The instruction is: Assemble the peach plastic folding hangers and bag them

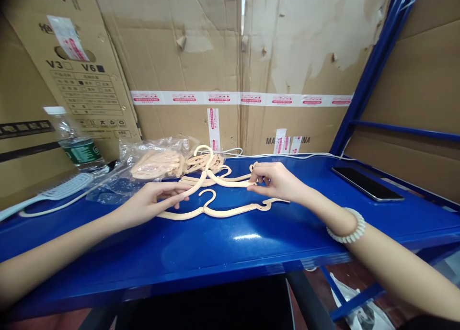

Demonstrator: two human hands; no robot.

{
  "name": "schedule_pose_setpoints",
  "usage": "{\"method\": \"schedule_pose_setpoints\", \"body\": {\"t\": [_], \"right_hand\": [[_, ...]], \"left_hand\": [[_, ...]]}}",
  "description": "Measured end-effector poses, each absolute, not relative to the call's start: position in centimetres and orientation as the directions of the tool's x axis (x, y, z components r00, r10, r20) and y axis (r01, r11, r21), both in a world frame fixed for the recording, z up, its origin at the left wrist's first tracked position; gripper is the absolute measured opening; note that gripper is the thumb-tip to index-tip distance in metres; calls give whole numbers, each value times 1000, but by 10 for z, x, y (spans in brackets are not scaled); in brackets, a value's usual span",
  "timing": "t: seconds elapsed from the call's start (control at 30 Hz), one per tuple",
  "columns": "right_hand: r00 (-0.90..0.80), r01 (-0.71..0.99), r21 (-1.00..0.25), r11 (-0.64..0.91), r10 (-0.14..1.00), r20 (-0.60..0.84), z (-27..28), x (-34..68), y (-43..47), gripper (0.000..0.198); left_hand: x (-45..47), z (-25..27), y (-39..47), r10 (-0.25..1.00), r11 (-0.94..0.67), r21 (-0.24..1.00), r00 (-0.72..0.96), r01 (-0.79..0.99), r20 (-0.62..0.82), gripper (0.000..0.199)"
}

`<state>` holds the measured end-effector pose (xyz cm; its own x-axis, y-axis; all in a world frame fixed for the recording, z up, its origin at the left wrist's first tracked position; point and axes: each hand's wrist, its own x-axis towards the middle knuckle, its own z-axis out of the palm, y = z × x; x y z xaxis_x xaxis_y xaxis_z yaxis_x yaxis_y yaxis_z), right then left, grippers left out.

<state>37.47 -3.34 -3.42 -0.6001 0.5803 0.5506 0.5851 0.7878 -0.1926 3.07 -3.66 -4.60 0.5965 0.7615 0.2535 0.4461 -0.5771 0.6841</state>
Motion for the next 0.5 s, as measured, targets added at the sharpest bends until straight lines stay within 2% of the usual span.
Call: {"method": "schedule_pose_setpoints", "body": {"t": [0.13, 0.23, 0.3, 0.4, 0.5], "right_hand": [[-418, 655, -351, 670, 707, 570, -25, 390, -28, 29], [-334, 753, -358, 552, 790, 514, -21, 413, -15, 30], [-382, 798, -305, 519, 829, 409, -21, 428, -6, 27], [-505, 795, -243, 556, 828, 245, -25, 438, 5, 31], [-581, 761, -217, 611, 791, 192, -32, 437, 10, 38]], "left_hand": [[29, -49, -35, 791, -564, 694, 534, 448, 298, 34], [27, -51, -35, 796, -573, 667, 519, 476, 313, 34], [27, -51, -34, 802, -570, 657, 509, 494, 312, 35], [27, -52, -33, 807, -563, 653, 504, 506, 306, 37], [27, -54, -32, 811, -556, 660, 503, 505, 298, 36]]}}
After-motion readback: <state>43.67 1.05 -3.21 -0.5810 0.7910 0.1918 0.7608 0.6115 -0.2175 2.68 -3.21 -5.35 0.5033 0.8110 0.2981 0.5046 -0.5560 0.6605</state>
